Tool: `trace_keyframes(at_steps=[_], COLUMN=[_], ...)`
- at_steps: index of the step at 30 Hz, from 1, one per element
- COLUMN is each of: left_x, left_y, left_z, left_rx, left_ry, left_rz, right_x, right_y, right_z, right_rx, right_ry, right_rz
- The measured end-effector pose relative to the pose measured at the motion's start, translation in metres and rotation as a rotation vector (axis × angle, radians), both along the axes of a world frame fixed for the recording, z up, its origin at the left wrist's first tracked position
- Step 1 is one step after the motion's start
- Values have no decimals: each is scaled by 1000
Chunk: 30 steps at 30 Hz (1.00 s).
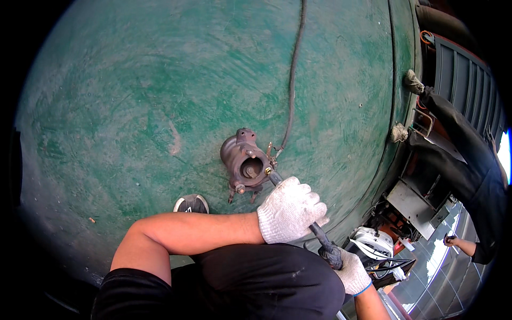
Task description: The person puts on gloves, picks up a welding torch, and welds a small metal part on the floor. They reposition the part and continue welding different areas while seated.
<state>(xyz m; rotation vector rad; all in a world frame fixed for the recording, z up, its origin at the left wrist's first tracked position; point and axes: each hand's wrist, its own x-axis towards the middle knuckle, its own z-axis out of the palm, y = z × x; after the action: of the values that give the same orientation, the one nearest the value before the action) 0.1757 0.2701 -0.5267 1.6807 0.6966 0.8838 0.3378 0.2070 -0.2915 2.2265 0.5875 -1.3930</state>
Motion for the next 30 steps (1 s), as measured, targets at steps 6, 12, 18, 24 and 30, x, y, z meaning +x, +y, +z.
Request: trace_keyframes(at_steps=[6,12,18,24,30], left_x=[0,1,-2,-2,-3], left_y=[-1,0,2,2,2], left_z=[-1,-2,0,0,0], left_rx=[-10,-9,-15,-10,-11], left_ry=[6,-29,-21,-17,-33], left_rz=[-19,34,28,31,54], right_x=[-12,7,10,-12,-15], right_y=[19,-5,-5,11,16], right_z=[2,2,4,4,7], right_rx=[-38,-9,-34,17,-17], right_ry=[20,9,21,-1,-4], right_rz=[75,11,116,2,106])
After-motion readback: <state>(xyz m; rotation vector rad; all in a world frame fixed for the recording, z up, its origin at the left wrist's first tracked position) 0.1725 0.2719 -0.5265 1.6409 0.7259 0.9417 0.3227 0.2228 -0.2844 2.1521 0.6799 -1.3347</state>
